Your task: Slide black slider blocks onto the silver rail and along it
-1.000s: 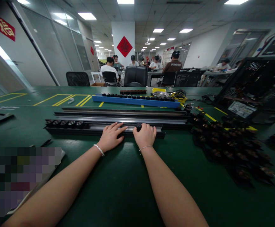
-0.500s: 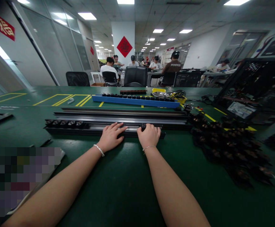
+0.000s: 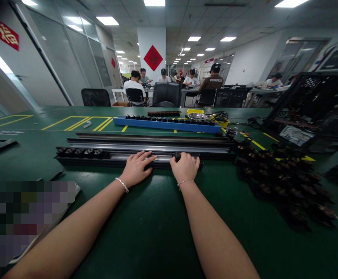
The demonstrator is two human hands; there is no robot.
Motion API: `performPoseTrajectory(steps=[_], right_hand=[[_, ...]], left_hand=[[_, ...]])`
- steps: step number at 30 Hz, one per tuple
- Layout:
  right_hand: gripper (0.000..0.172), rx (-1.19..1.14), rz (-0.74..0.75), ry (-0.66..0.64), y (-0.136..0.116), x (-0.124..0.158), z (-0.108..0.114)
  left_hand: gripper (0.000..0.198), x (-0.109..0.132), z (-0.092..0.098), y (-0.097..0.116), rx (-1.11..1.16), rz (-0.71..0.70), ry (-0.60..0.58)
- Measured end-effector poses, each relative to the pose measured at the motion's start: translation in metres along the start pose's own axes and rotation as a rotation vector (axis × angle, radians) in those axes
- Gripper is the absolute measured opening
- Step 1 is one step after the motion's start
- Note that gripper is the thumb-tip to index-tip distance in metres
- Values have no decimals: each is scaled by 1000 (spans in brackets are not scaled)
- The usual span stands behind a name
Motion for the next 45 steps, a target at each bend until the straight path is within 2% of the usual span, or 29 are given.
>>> performPoseTrajectory(steps=[14, 23, 36, 45], right_hand=[[35, -2, -35, 6, 12, -4, 0], [36, 15, -5, -145, 21, -5, 8], [34, 58, -19, -133, 31, -10, 11], [36, -26, -110, -157, 40, -13, 13]], left_hand=[[50, -1, -1, -1, -12, -6, -6], [49, 0, -2, -1, -13, -6, 8], [49, 0, -3, -1, -11, -16, 12], [48, 1, -3, -2, -16, -34, 32]])
Point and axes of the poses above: each hand's wrist, its own x-axis away from the middle knuckle, its own z-axis out of the back of the hand, y = z × x, the point moved 3 cm from there along -x, towards the middle knuckle, and after that the axes turned 9 degrees about x, right-handed, at the moved point
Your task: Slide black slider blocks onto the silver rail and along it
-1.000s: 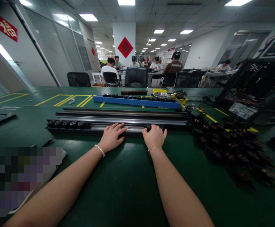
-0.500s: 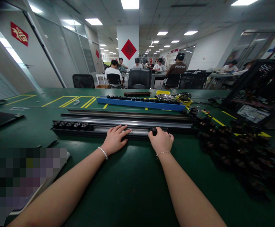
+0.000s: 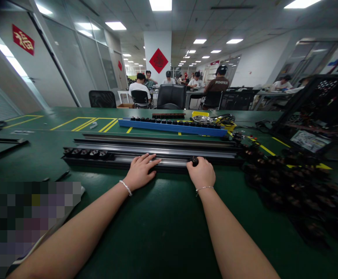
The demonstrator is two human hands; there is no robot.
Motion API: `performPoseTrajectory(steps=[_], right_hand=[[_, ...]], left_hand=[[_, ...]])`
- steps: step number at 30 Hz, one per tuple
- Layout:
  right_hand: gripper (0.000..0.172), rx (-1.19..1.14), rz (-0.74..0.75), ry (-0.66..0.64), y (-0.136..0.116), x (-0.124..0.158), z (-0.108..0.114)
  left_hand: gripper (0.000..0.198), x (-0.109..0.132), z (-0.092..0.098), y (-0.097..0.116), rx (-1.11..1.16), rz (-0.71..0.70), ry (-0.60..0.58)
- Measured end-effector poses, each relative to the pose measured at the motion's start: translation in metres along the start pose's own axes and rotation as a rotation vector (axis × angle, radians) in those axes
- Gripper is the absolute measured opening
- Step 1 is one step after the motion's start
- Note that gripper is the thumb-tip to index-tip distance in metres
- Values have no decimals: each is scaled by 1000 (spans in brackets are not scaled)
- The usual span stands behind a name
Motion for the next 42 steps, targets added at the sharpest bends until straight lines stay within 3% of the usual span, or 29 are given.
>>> performPoseTrajectory(steps=[30, 36, 42], right_hand=[[42, -13, -188, 4, 24, -11, 8], [43, -14, -252, 19, 41, -20, 10], [41, -20, -388, 39, 78, -31, 14]], left_hand=[[49, 0, 0, 0, -1, 1, 13], [48, 0, 0, 0, 3, -1, 7], [48, 1, 2, 1, 14, 6, 3]])
Point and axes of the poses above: each hand's wrist, its own x-axis away from the middle knuckle, its own z-axis out of the back of the hand, y = z × x, the point moved 3 cm from there along -x, towards the middle knuckle, and after that the axes turned 9 degrees about x, right-handed, at the moved point
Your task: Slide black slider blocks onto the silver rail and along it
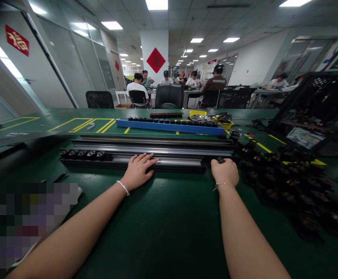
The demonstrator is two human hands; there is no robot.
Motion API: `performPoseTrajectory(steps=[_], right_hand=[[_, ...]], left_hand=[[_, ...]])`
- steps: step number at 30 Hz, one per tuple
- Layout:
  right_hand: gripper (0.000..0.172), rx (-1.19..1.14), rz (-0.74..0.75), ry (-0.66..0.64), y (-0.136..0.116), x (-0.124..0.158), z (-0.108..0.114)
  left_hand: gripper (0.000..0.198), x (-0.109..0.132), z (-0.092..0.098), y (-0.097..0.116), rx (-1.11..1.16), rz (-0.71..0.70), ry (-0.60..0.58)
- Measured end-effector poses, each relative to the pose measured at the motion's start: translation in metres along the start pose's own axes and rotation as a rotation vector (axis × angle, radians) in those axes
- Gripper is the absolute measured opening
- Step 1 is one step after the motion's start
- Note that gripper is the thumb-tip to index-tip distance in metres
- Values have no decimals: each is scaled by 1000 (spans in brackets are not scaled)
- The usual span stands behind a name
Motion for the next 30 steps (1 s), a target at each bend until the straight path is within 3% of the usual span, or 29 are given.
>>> performPoseTrajectory(steps=[8, 14, 17, 20, 24, 27, 30], right_hand=[[46, 10, -32, 47, 32, -25, -1], [49, 82, 5, 10, 36, -33, -6], [54, 98, 6, 5, 36, -32, -7], [57, 105, 37, 46, 35, -30, -6], [48, 150, 59, 73, 35, -26, -4], [48, 157, 43, 98, 32, -22, -1], [46, 101, 78, 217, 20, -14, 5]], left_hand=[[47, 1, 1, 1, 3, 1, -6], [40, 1, 3, -1, 44, -15, 22], [38, 0, 10, -3, 69, 7, 102], [33, 0, 21, -12, 31, 127, 276], [31, 5, 34, -31, -42, 346, 508], [35, 10, 39, -50, -62, 512, 604], [44, 16, 41, -70, -41, 664, 692]])
Point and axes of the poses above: each hand's wrist, its own x-axis away from the middle knuckle, its own z-axis out of the back of the hand, y = z × x, the point moved 3 cm from there along -x, towards the middle knuckle, and after that the axes turned 9 degrees about x, right-handed, at the moved point
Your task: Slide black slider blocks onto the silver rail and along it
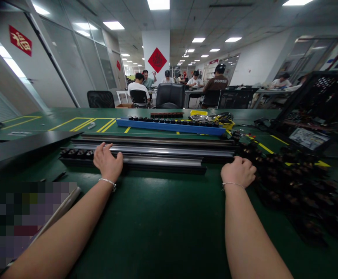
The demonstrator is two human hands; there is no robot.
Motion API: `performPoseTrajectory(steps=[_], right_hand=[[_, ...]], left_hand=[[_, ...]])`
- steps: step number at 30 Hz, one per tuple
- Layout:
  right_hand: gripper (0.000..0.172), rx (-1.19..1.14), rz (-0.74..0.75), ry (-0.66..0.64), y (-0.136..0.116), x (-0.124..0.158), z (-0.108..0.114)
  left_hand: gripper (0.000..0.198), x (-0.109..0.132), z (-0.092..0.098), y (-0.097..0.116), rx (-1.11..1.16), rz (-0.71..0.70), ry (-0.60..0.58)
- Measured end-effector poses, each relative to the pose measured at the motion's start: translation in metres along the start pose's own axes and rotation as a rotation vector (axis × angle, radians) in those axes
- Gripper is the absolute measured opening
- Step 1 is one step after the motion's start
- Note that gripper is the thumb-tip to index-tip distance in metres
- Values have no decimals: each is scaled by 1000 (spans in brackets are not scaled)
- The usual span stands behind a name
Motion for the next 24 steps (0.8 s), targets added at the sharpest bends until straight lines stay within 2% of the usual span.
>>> performPoseTrajectory(steps=[3, 5, 9, 12, 18, 24], right_hand=[[42, -92, 175, 120, -23, 9, 9], [41, -133, 343, 139, -40, 19, 12], [39, -185, 642, 88, -71, 44, 8], [38, -187, 801, -2, -83, 57, 1], [42, -113, 914, -189, -85, 61, -7], [49, -81, 941, -201, -84, 61, -7]], left_hand=[[46, -6, -3, -15, 21, 117, 33], [46, -8, -5, -19, 24, 142, 31], [45, -10, -3, -21, 7, 162, 52], [45, -12, 1, -22, -19, 233, 56], [45, -16, 5, -26, -49, 348, 36], [42, -17, 6, -26, -46, 358, 19]])
Point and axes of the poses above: each hand's wrist, its own x-axis away from the middle knuckle, its own z-axis out of the back of the hand, y = z × x, the point moved 3 cm from there along -x, towards the middle knuckle, and after that the axes turned 9 degrees about x, right-handed, at the moved point
